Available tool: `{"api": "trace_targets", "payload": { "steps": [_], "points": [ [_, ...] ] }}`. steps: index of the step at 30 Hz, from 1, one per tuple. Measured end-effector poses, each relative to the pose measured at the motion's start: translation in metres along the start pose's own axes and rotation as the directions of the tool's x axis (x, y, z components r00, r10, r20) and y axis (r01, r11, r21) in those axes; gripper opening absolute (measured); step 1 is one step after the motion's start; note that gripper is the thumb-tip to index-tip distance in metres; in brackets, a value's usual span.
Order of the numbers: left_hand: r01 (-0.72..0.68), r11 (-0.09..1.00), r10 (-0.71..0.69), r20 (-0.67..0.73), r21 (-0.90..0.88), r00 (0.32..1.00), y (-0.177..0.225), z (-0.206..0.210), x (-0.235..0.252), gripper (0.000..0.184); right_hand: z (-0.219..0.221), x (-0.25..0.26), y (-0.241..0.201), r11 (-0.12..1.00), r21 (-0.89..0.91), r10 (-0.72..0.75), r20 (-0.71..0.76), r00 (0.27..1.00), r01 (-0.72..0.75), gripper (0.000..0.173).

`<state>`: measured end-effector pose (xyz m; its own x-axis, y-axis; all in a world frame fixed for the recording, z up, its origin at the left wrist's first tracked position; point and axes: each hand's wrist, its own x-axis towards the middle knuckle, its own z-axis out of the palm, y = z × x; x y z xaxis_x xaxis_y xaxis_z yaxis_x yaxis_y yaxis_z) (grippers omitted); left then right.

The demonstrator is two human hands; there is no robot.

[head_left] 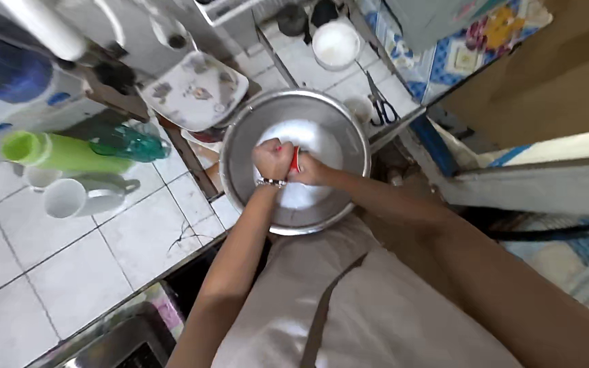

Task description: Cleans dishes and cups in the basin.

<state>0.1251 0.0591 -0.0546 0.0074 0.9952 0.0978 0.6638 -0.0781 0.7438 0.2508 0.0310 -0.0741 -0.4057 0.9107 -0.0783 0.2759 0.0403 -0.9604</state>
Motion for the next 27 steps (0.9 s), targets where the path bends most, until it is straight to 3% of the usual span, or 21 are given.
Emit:
{"api": "trace_targets", "payload": {
  "steps": [2,5,8,10,12,14,15,16,17,18,20,23,25,27],
  "points": [
    [-0.263,0.963,0.268,-0.11,0.055,0.957,-0.006,0.008,-0.007,0.037,0.004,-0.001,0.002,0.955,0.296,0.051,-0.098,0.994,-0.02,0.041],
    [-0.562,0.826,0.56,-0.178,0.043,0.809,-0.018,0.014,-0.008,0.035,0.0,0.001,-0.007,0.797,0.576,0.29,-0.104,0.951,-0.181,0.038],
    [-0.647,0.76,0.637,-0.126,-0.066,0.761,-0.017,0.01,-0.008,0.039,-0.007,-0.003,-0.012,0.765,0.618,0.305,-0.1,0.947,-0.182,0.04],
    [-0.62,0.77,0.608,-0.117,-0.15,0.785,-0.013,0.006,-0.015,0.041,-0.012,-0.007,-0.013,0.818,0.566,0.222,-0.139,0.965,-0.106,0.043],
    [-0.47,0.853,0.463,-0.087,-0.225,0.882,-0.006,-0.001,-0.027,0.036,-0.02,-0.011,-0.019,0.884,0.467,0.122,-0.174,0.977,-0.027,0.05],
    [-0.133,0.928,0.156,0.039,-0.348,0.987,0.001,-0.008,-0.038,0.034,-0.025,-0.015,-0.023,0.922,0.383,0.03,-0.198,0.98,0.049,0.047],
    [0.107,0.885,-0.048,0.141,-0.453,0.989,0.005,-0.01,-0.041,0.048,-0.025,-0.017,-0.021,0.94,0.327,-0.026,-0.212,0.977,0.096,0.045],
    [0.337,0.766,-0.236,0.248,-0.548,0.939,0.012,-0.01,-0.041,0.047,-0.025,-0.021,-0.02,0.957,0.258,-0.074,-0.224,0.972,0.132,0.042],
    [0.522,0.63,-0.38,0.359,-0.575,0.853,0.021,-0.01,-0.039,0.035,-0.027,-0.025,-0.023,0.975,0.191,-0.073,-0.214,0.974,0.115,0.039],
    [0.647,0.525,-0.447,0.468,-0.553,0.762,0.03,-0.014,-0.037,0.028,-0.028,-0.03,-0.027,0.987,0.141,-0.057,-0.187,0.981,0.084,0.037],
    [0.723,0.476,-0.467,0.553,-0.501,0.69,0.033,-0.019,-0.037,0.027,-0.032,-0.038,-0.036,0.996,0.082,-0.032,-0.103,0.994,0.041,0.037],
    [0.713,0.503,-0.447,0.56,-0.488,0.698,0.032,-0.021,-0.04,0.033,-0.052,-0.048,-0.043,0.985,0.13,-0.113,0.017,0.993,0.109,0.047],
    [0.723,0.487,-0.456,0.564,-0.489,0.688,0.034,-0.021,-0.042,0.031,-0.072,-0.058,-0.038,0.949,0.257,-0.165,-0.079,0.983,0.18,0.042],
    [0.722,0.493,-0.479,0.542,-0.485,0.691,0.033,-0.022,-0.04,0.028,-0.106,-0.08,-0.035,0.932,0.336,-0.071,-0.194,0.978,0.134,0.04]
  ]
}}
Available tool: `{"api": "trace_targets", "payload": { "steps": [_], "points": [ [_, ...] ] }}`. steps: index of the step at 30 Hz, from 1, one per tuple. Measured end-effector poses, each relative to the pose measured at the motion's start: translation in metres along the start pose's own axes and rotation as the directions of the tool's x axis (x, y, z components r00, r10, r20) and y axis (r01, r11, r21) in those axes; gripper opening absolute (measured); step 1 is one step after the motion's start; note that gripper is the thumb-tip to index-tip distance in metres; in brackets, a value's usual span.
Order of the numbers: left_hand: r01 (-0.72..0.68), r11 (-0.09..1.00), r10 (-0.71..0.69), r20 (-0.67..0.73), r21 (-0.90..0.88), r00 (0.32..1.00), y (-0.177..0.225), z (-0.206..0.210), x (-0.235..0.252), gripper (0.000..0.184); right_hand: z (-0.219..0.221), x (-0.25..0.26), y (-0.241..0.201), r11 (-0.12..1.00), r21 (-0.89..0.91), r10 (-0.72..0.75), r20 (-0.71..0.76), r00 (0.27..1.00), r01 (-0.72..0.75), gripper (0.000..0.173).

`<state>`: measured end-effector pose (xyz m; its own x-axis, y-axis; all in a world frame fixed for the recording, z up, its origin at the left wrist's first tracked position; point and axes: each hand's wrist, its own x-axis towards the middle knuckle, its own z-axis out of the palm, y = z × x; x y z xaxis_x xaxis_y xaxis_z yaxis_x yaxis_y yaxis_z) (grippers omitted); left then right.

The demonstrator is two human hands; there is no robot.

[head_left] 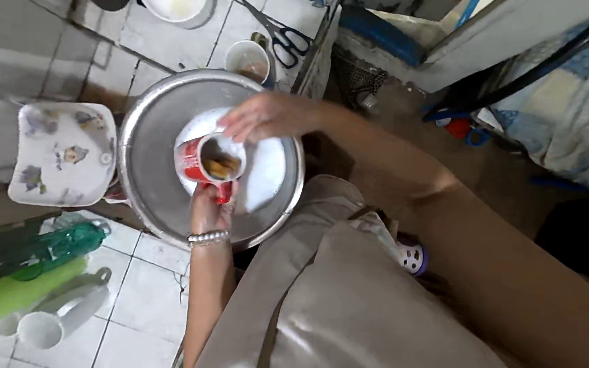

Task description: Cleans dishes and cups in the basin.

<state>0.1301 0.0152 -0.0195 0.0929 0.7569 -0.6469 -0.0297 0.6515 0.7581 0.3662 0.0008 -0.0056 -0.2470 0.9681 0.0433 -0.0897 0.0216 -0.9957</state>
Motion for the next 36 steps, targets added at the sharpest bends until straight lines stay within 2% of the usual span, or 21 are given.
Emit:
{"api": "trace_targets", "payload": {
  "steps": [3,5,7,10,11,12,13,14,16,17,18,19,20,22,24,26,29,30,31,33,36],
  "points": [
    [-0.049,0.998,0.05,-0.023,0.049,0.998,0.002,-0.013,0.006,0.026,-0.063,-0.033,-0.003,0.995,0.02,0.102,-0.299,0.949,-0.1,0.036],
    [-0.056,0.997,0.056,-0.013,0.044,0.998,0.003,-0.029,0.013,0.026,-0.099,-0.063,0.016,0.983,0.116,0.183,-0.517,0.836,-0.144,0.034],
    [-0.045,0.999,0.046,-0.051,0.019,0.998,0.005,-0.036,0.014,0.024,-0.121,-0.1,0.054,0.965,0.245,0.245,-0.721,0.648,-0.092,0.036],
    [-0.049,0.998,0.047,-0.072,-0.034,0.996,0.008,-0.041,0.013,0.024,-0.126,-0.139,0.115,0.914,0.404,0.396,-0.881,0.258,-0.023,0.039],
    [-0.056,0.998,0.054,-0.08,-0.031,0.995,0.009,-0.042,0.013,0.024,-0.117,-0.142,0.132,0.893,0.441,0.45,-0.886,0.111,-0.094,0.039],
    [-0.063,0.998,0.061,-0.093,-0.018,0.994,0.01,-0.043,0.014,0.023,-0.102,-0.143,0.149,0.861,0.442,0.456,-0.89,-0.005,-0.251,0.038],
    [-0.069,0.998,0.068,-0.102,-0.006,0.992,0.011,-0.044,0.014,0.023,-0.083,-0.144,0.163,0.775,0.428,0.448,-0.891,-0.074,-0.465,0.038],
    [-0.071,0.997,0.071,-0.102,0.001,0.992,0.012,-0.045,0.014,0.023,-0.059,-0.142,0.161,0.615,0.429,0.501,-0.861,-0.092,-0.662,0.039],
    [-0.065,0.998,0.064,-0.102,-0.002,0.993,0.014,-0.045,0.014,0.023,-0.022,-0.131,0.128,0.2,0.34,0.804,-0.592,-0.045,-0.919,0.049],
    [-0.06,0.998,0.058,-0.099,-0.01,0.993,0.014,-0.044,0.015,0.024,-0.003,-0.122,0.125,0.071,0.172,0.879,-0.477,-0.02,-0.982,0.054],
    [-0.057,0.998,0.055,-0.1,-0.02,0.994,0.015,-0.043,0.015,0.024,0.022,-0.113,0.139,0.03,-0.012,0.878,-0.477,0.032,-0.999,0.053],
    [-0.053,0.998,0.05,-0.105,-0.028,0.993,0.016,-0.042,0.014,0.024,0.049,-0.106,0.167,0.067,-0.163,0.822,-0.55,0.147,-0.984,0.048],
    [-0.053,0.998,0.049,-0.111,-0.036,0.993,0.015,-0.041,0.014,0.023,0.068,-0.096,0.185,0.077,-0.31,0.812,-0.532,0.24,-0.948,0.046],
    [-0.066,0.996,0.058,-0.135,-0.052,0.989,0.013,-0.042,0.015,0.022,0.093,-0.074,0.185,0.1,-0.538,0.841,-0.404,0.36,-0.837,0.048],
    [-0.074,0.996,0.063,-0.177,-0.058,0.982,0.011,-0.041,0.014,0.022,0.124,-0.068,0.131,0.229,-0.538,0.799,-0.372,0.472,-0.812,0.046],
    [-0.074,0.995,0.059,-0.203,-0.068,0.977,0.01,-0.038,0.013,0.021,0.132,-0.066,0.05,0.349,-0.42,0.853,-0.229,0.47,-0.838,0.048],
    [-0.063,0.995,0.046,-0.194,-0.081,0.98,0.009,-0.039,0.011,0.02,0.127,-0.083,0.05,0.509,-0.499,0.793,-0.046,0.608,-0.702,0.051],
    [-0.059,0.995,0.042,-0.192,-0.084,0.98,0.008,-0.039,0.011,0.02,0.123,-0.087,0.052,0.502,-0.532,0.795,-0.027,0.606,-0.682,0.054],
    [-0.056,0.995,0.039,-0.19,-0.085,0.981,0.007,-0.04,0.011,0.021,0.12,-0.086,0.042,0.448,-0.552,0.828,-0.04,0.559,-0.703,0.057],
    [-0.044,0.995,0.028,-0.183,-0.088,0.983,0.007,-0.042,0.01,0.021,0.124,-0.077,0.021,0.297,-0.642,0.878,-0.108,0.467,-0.707,0.058],
    [-0.052,0.994,0.034,-0.167,-0.1,0.985,0.004,-0.043,0.01,0.023,0.131,-0.068,0.024,0.027,-0.795,0.897,-0.248,0.366,-0.606,0.06]
  ]
}}
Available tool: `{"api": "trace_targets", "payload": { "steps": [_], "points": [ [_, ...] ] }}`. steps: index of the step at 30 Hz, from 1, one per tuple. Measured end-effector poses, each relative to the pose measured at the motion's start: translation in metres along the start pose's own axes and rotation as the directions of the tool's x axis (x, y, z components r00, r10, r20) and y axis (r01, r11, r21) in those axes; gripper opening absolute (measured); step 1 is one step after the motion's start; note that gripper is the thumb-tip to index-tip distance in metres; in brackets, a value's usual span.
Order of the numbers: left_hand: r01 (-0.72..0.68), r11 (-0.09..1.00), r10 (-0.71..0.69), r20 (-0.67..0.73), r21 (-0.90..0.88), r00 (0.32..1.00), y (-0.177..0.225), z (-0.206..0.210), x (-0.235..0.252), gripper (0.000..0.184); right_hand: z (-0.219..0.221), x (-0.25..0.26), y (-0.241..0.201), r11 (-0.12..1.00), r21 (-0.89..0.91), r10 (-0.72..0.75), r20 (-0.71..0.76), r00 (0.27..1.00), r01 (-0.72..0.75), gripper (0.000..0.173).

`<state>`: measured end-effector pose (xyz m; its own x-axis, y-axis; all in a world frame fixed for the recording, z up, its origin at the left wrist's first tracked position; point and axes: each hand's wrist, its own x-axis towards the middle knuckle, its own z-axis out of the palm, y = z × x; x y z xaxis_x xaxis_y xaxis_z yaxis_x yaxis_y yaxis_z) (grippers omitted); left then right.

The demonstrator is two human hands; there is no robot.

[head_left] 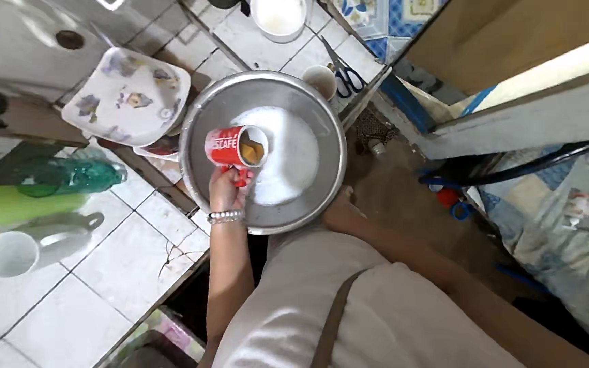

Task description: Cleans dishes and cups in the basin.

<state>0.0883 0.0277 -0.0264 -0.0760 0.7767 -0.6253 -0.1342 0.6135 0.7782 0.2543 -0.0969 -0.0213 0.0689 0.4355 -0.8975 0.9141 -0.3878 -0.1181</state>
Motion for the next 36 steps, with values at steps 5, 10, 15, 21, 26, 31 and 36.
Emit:
{"api": "trace_targets", "payload": {
  "steps": [5,10,15,21,26,31,36],
  "points": [
    [0.018,0.999,-0.017,0.005,-0.044,1.0,0.003,0.0,-0.002,0.026,-0.027,-0.043,0.013,0.983,-0.054,0.176,0.052,0.983,-0.173,0.045],
    [0.037,0.996,-0.035,0.021,-0.082,0.999,0.002,-0.001,0.001,0.026,-0.059,-0.083,0.028,0.94,-0.073,0.323,-0.129,0.938,-0.334,0.038],
    [0.011,1.0,-0.01,0.049,-0.022,0.999,0.0,-0.001,0.003,0.028,-0.11,-0.056,0.021,0.98,0.068,-0.139,-0.428,0.893,0.186,0.034],
    [-0.007,1.0,0.006,0.11,0.015,0.994,-0.003,0.005,0.007,0.029,-0.11,0.043,-0.045,0.587,0.046,-0.725,-0.413,0.551,0.808,0.06],
    [-0.008,0.999,0.014,0.133,-0.047,0.991,-0.003,0.011,0.006,0.046,-0.11,0.109,-0.041,0.382,-0.403,-0.91,-0.319,0.263,0.832,0.057],
    [-0.127,0.992,0.123,0.112,0.029,0.986,-0.012,0.007,0.01,0.068,-0.116,0.095,-0.048,0.428,0.152,-0.845,-0.281,0.454,0.891,0.044],
    [-0.36,0.917,0.352,0.077,0.172,0.933,-0.015,0.018,0.001,0.075,-0.109,0.088,-0.064,-0.161,0.929,-0.559,-0.365,0.745,0.335,0.029]
  ]
}}
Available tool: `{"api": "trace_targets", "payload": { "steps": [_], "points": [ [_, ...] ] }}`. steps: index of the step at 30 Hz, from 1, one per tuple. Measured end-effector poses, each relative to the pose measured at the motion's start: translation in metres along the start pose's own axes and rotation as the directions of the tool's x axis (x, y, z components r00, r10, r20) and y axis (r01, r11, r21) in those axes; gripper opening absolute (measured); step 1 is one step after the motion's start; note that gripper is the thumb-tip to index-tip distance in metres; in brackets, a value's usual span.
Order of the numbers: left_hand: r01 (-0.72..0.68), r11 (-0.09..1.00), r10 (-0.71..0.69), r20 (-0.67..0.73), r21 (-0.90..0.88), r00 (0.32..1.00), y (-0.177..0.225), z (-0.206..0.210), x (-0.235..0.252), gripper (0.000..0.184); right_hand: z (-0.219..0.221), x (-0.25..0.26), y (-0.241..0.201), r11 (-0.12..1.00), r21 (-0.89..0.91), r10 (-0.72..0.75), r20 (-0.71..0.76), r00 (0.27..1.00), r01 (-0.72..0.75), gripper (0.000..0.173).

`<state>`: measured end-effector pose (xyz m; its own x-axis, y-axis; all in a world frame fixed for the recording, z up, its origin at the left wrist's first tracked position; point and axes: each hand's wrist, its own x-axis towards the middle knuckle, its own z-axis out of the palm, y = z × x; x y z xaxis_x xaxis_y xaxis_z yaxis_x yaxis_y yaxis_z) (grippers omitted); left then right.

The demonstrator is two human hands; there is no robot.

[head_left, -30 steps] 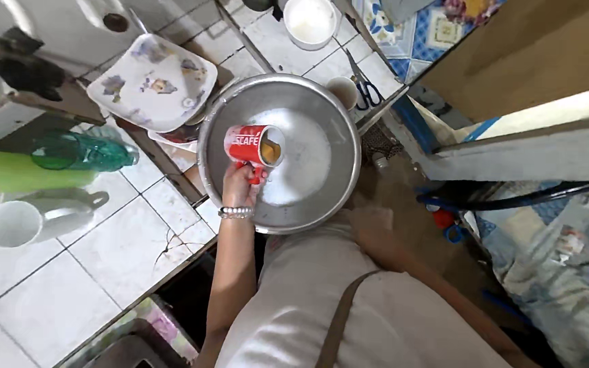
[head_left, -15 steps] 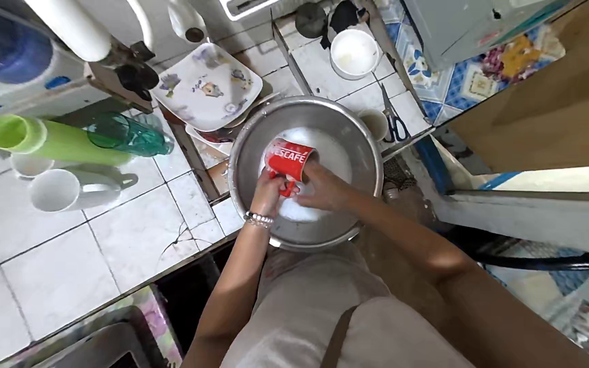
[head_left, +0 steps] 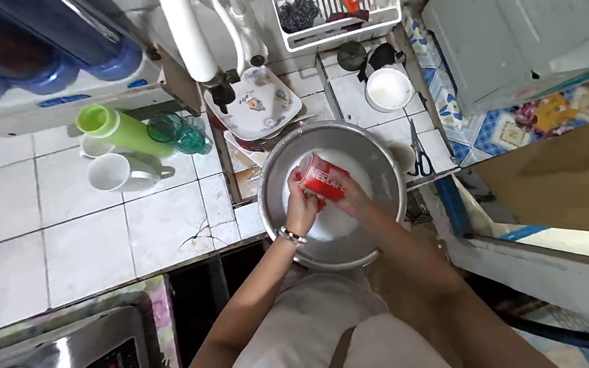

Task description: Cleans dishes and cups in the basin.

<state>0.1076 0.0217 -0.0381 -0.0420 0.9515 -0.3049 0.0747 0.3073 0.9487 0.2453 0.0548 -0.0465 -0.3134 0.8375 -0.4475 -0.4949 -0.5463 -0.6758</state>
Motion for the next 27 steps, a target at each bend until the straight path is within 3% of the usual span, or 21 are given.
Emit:
{"api": "trace_targets", "payload": {
  "steps": [2,4,6,9,11,13,14,15,17,20,23,25,26,27],
  "points": [
    [-0.069,0.994,0.056,-0.16,-0.08,0.986,0.002,0.001,0.006,0.068,0.005,-0.002,-0.002,0.984,0.176,0.004,0.055,0.998,-0.014,0.041],
    [-0.09,0.958,0.019,-0.252,-0.273,0.968,-0.007,-0.003,0.022,0.056,0.015,-0.007,-0.003,0.965,0.241,0.089,0.087,0.992,-0.108,0.048],
    [-0.061,0.93,0.007,-0.148,-0.362,0.989,-0.029,-0.016,0.051,0.038,0.019,-0.007,-0.001,0.984,0.099,0.132,0.174,0.976,-0.151,0.037],
    [0.102,0.878,-0.067,0.092,-0.468,0.994,-0.034,-0.023,0.07,0.068,0.015,-0.002,-0.01,0.983,-0.139,0.145,0.188,0.972,-0.12,0.025],
    [0.139,0.83,-0.093,0.111,-0.54,0.989,-0.006,-0.01,0.049,0.079,0.013,0.001,-0.018,0.964,-0.254,0.095,0.067,0.993,-0.075,0.021],
    [0.046,0.896,-0.045,0.013,-0.442,0.999,0.012,-0.001,0.033,0.063,0.012,0.007,-0.022,0.941,-0.339,-0.004,-0.058,0.998,-0.016,0.017],
    [-0.049,0.938,0.044,-0.022,-0.344,0.999,0.016,0.0,0.028,0.056,0.012,0.007,-0.024,0.922,-0.384,-0.085,-0.092,0.992,0.043,0.017],
    [-0.151,0.956,0.145,-0.041,-0.252,0.989,0.018,0.0,0.025,0.049,0.011,0.005,-0.026,0.881,-0.455,-0.198,-0.103,0.975,0.131,0.019],
    [-0.308,0.947,0.306,-0.042,-0.09,0.951,0.02,-0.003,0.02,0.037,0.013,-0.004,-0.028,0.67,-0.671,-0.449,-0.026,0.893,0.318,0.023],
    [-0.366,0.927,0.375,-0.197,0.081,0.906,0.021,-0.002,0.016,0.032,0.028,-0.032,-0.015,0.325,-0.823,-0.594,0.206,0.778,0.466,0.026],
    [-0.447,0.894,0.408,-0.345,-0.038,0.845,0.017,-0.004,0.023,0.021,0.041,-0.049,0.013,0.082,-0.788,-0.719,0.377,0.584,0.61,0.021],
    [-0.521,0.848,0.463,-0.338,-0.099,0.819,0.015,-0.006,0.023,0.018,0.039,-0.05,0.026,-0.078,-0.769,-0.794,0.433,0.428,0.634,0.015],
    [-0.546,0.832,0.488,-0.34,-0.097,0.804,0.016,-0.004,0.019,0.018,0.035,-0.05,0.029,-0.1,-0.772,-0.813,0.427,0.395,0.628,0.021],
    [-0.561,0.824,0.502,-0.354,-0.082,0.789,0.018,-0.002,0.014,0.018,0.032,-0.05,0.031,-0.051,-0.781,-0.833,0.378,0.405,0.622,0.032]
  ]
}}
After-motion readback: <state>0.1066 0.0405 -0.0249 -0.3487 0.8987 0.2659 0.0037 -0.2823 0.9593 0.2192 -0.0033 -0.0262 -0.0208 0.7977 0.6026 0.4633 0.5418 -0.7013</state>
